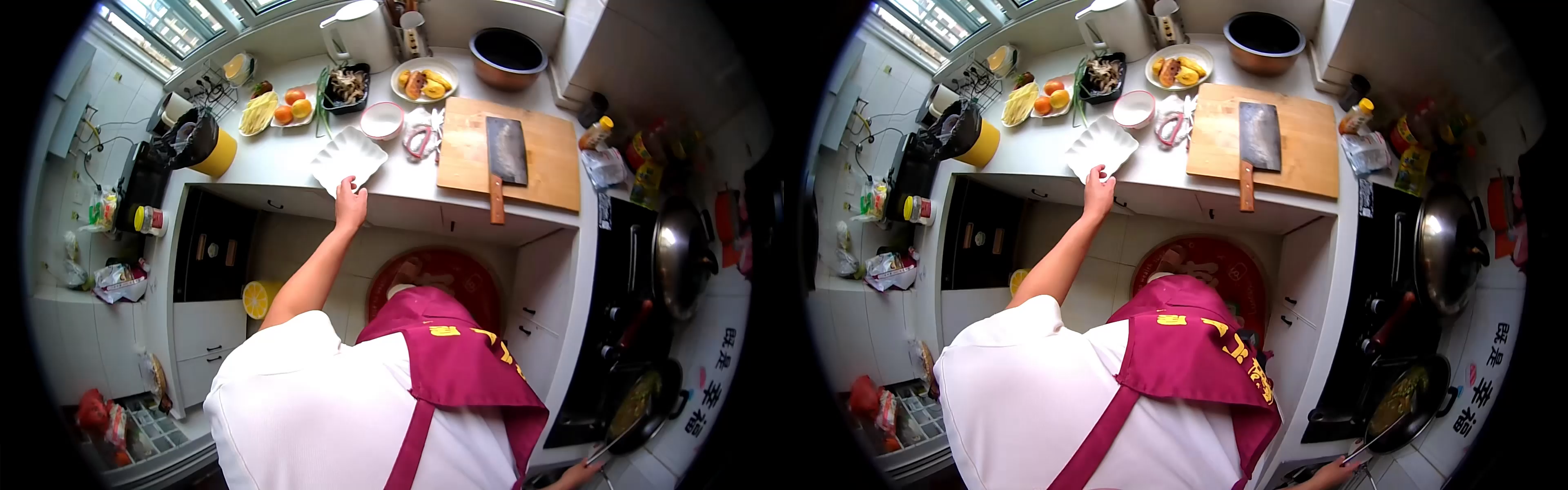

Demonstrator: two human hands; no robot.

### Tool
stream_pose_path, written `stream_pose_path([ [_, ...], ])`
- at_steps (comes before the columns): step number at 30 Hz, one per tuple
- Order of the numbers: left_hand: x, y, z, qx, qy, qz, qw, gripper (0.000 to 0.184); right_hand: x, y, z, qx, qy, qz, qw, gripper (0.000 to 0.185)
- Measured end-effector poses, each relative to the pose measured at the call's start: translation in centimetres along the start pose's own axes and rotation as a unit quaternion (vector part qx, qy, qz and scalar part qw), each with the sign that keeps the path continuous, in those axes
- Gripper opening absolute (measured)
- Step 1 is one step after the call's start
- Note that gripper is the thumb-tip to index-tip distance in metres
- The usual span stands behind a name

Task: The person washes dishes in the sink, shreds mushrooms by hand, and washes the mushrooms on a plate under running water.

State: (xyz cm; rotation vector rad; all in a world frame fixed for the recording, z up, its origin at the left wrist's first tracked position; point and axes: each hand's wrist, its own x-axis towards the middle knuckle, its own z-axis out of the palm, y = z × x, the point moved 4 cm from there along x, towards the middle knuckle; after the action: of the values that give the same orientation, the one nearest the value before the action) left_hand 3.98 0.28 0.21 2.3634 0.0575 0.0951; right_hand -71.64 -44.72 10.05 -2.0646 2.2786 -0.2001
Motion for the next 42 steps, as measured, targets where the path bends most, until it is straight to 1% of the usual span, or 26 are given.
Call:
stream_pose_path([
  [1,-0.6,0.4,-1.2,0.002,0.025,-0.022,0.999,0.043,0.7,-1.3,-0.8,-0.044,0.046,-0.011,0.998,0.055],
  [2,-0.8,0.1,-2.0,0.018,0.057,-0.011,0.998,0.041,3.0,0.2,-0.1,-0.019,0.109,-0.02,0.994,0.049],
  [3,3.6,-4.2,-3.1,0.02,0.045,-0.018,0.999,0.041,1.7,-4.3,-3.8,0.112,0.064,-0.061,0.99,0.049],
  [5,5.6,-7.8,-2.7,0.036,0.045,-0.009,0.998,0.04,-0.8,-15.9,-7.5,0.341,0.035,-0.037,0.939,0.046],
  [6,11.0,-8.0,-7.1,0.074,0.064,0.007,0.995,0.038,-4.6,-22.8,-3.7,0.338,0.011,-0.12,0.934,0.045],
  [7,12.7,-8.2,-6.9,0.063,0.06,0.01,0.996,0.037,-6.3,-28.1,-3.5,0.3,0.015,-0.221,0.928,0.045],
  [9,15.8,-9.4,-6.4,0.051,0.045,0.008,0.998,0.035,-10.5,-37.6,-2.5,0.31,-0.084,-0.249,0.914,0.042],
  [10,18.4,-10.2,-7.3,0.075,0.062,0.027,0.995,0.032,-12.8,-41.6,-0.8,0.297,-0.132,-0.275,0.905,0.042],
  [13,23.1,-10.8,-6.6,0.088,0.009,-0.042,0.995,0.033,-18.0,-50.0,1.8,0.246,-0.225,-0.351,0.875,0.041],
  [15,25.5,-11.3,-4.9,0.091,-0.03,-0.096,0.991,0.035,-21.1,-54.1,2.0,0.239,-0.272,-0.377,0.852,0.039],
  [16,26.4,-11.2,-4.8,0.107,-0.046,-0.102,0.988,0.035,-22.6,-55.6,2.1,0.237,-0.297,-0.386,0.841,0.039],
  [18,27.5,-11.0,-3.6,0.133,-0.081,-0.114,0.981,0.035,-24.8,-57.3,2.7,0.21,-0.34,-0.404,0.823,0.037],
  [21,28.3,-11.4,-3.1,0.127,-0.106,-0.112,0.98,0.035,-27.5,-58.9,3.6,0.16,-0.381,-0.441,0.797,0.035],
  [22,28.0,-11.4,-3.2,0.108,-0.11,-0.101,0.983,0.036,-28.0,-58.9,4.2,0.158,-0.397,-0.433,0.793,0.034],
  [25,25.8,-11.2,-4.0,0.077,-0.194,-0.127,0.97,0.037,-29.0,-59.6,5.1,0.146,-0.42,-0.438,0.781,0.034],
  [26,24.6,-10.5,-4.5,0.061,-0.259,-0.079,0.961,0.036,-29.3,-59.9,5.6,0.151,-0.42,-0.433,0.783,0.034],
  [28,22.2,-10.1,-5.0,0.041,-0.32,-0.02,0.946,0.036,-30.0,-60.9,6.5,0.169,-0.426,-0.424,0.781,0.033],
  [29,21.4,-10.1,-5.1,0.031,-0.35,0.01,0.936,0.036,-30.5,-61.2,6.9,0.18,-0.428,-0.419,0.78,0.033],
  [30,20.6,-11.3,-4.5,0.034,-0.344,0.014,0.938,0.032,-31.1,-61.1,7.2,0.169,-0.438,-0.429,0.772,0.033],
  [33,20.6,-12.5,-4.5,-0.025,-0.368,-0.042,0.929,0.029,-33.1,-62.0,8.4,0.167,-0.443,-0.485,0.735,0.032],
  [35,19.8,-14.4,-4.5,-0.061,-0.372,-0.053,0.925,0.026,-34.1,-62.1,8.3,0.158,-0.445,-0.502,0.724,0.033],
  [36,19.3,-14.7,-4.4,-0.08,-0.375,-0.056,0.922,0.025,-34.2,-61.9,8.6,0.162,-0.448,-0.492,0.729,0.034],
  [37,18.2,-14.0,-4.6,-0.131,-0.372,-0.094,0.914,0.022,-34.1,-61.3,8.9,0.171,-0.45,-0.472,0.738,0.035],
  [39,15.1,-13.4,-5.2,-0.145,-0.383,-0.109,0.906,0.023,-34.8,-59.7,9.3,0.186,-0.47,-0.44,0.743,0.036],
  [40,14.1,-12.8,-5.4,-0.134,-0.381,-0.093,0.91,0.023,-34.9,-59.0,9.4,0.197,-0.474,-0.405,0.757,0.037],
  [42,12.3,-10.6,-5.1,-0.121,-0.374,-0.056,0.918,0.023,-35.3,-57.9,10.1,0.259,-0.503,-0.341,0.751,0.04],
])
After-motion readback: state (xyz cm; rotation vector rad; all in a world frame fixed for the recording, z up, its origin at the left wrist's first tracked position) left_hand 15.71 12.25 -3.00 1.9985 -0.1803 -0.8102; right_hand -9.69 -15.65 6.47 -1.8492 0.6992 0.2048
